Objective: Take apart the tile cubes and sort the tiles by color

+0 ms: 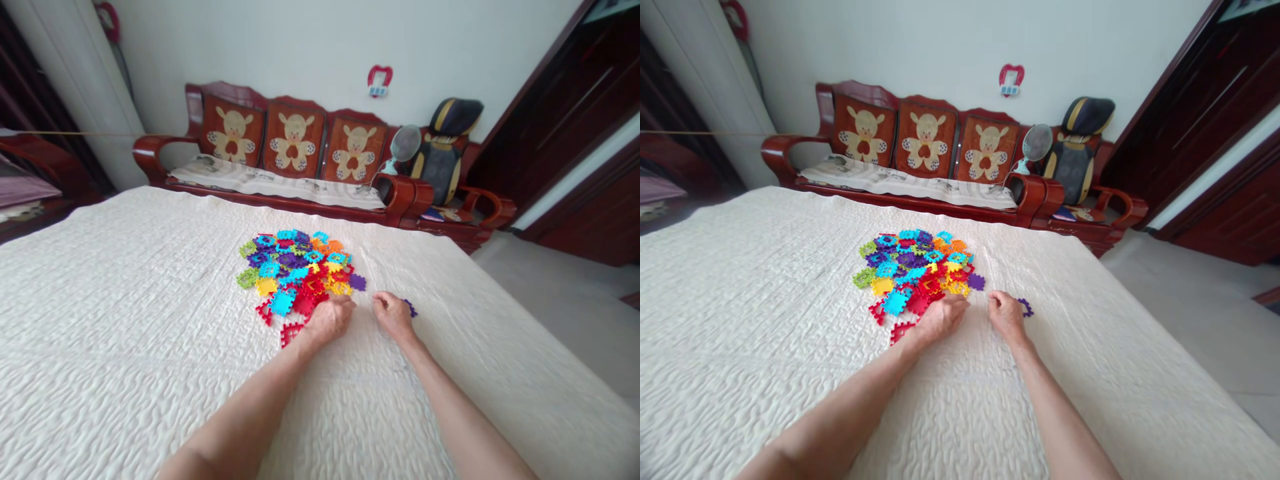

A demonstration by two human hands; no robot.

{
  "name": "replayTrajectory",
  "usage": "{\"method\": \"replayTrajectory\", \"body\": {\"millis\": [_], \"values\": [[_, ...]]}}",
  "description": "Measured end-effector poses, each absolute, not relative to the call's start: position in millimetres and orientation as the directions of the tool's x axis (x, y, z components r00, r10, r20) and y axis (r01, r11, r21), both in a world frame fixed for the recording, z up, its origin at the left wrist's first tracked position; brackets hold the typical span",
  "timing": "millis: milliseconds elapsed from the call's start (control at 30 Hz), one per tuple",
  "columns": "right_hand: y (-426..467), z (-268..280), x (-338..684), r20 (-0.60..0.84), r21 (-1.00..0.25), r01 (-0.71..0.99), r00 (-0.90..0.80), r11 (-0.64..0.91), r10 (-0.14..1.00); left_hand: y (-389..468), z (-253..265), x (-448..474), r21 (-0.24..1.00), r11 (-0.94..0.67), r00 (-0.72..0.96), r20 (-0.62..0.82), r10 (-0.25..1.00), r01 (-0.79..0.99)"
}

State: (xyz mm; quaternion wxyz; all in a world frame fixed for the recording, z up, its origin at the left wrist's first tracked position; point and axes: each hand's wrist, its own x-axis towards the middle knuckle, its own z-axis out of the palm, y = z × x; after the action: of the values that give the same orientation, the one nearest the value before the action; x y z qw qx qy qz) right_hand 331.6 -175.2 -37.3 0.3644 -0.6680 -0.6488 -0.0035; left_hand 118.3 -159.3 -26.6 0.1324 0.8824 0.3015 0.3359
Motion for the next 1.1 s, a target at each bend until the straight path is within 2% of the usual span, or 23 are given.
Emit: {"method": "replayTrajectory", "body": {"millis": [67, 167, 267, 333, 400, 600, 700, 833, 967, 1100], "values": [[-161.9, -35.2, 318.8, 0.474, -0.530, 0.841, 0.183, 0.113, 0.861, -145.9, -17.5, 102.9, 0.463, -0.761, 0.507, 0.568, 0.649, 0.455], [-146.7, -40.0, 300.4, 0.531, -0.556, 0.815, 0.200, 0.161, 0.823, -121.4, -5.8, 70.4, 0.535, -0.636, 0.237, 0.631, 0.739, 0.556], [-136.5, -49.8, 292.7, 0.609, -0.518, 0.837, 0.217, 0.176, 0.763, -98.3, -4.3, 32.8, 0.616, -0.349, -0.070, 0.551, 0.831, 0.706], [-131.5, -55.1, 293.0, 0.614, -0.494, 0.859, 0.235, 0.135, 0.754, -87.7, -9.1, 13.3, 0.615, -0.127, -0.220, 0.457, 0.862, 0.778], [-128.1, -57.5, 294.0, 0.566, -0.476, 0.877, 0.247, 0.068, 0.786, -82.3, -15.4, 4.1, 0.573, -0.035, -0.232, 0.386, 0.893, 0.819], [-128.4, -52.6, 288.4, 0.443, -0.407, 0.912, 0.240, -0.045, 0.864, -86.8, -22.1, 18.2, 0.490, -0.026, -0.171, 0.353, 0.920, 0.871], [-130.9, -51.8, 288.4, 0.449, -0.395, 0.919, 0.212, -0.020, 0.868, -89.5, -20.3, 20.4, 0.486, -0.054, -0.145, 0.363, 0.920, 0.872], [-131.4, -56.1, 294.6, 0.477, -0.448, 0.893, 0.202, 0.039, 0.856, -89.5, -18.4, 17.8, 0.486, -0.057, -0.140, 0.361, 0.922, 0.872], [-131.2, -59.0, 299.3, 0.531, -0.501, 0.854, 0.174, 0.141, 0.829, -86.1, -15.9, 15.5, 0.526, 0.025, -0.219, 0.310, 0.925, 0.850], [-131.3, -58.7, 300.0, 0.571, -0.534, 0.821, 0.176, 0.200, 0.802, -75.8, -14.9, 1.1, 0.594, 0.073, -0.337, 0.347, 0.875, 0.801]]}}
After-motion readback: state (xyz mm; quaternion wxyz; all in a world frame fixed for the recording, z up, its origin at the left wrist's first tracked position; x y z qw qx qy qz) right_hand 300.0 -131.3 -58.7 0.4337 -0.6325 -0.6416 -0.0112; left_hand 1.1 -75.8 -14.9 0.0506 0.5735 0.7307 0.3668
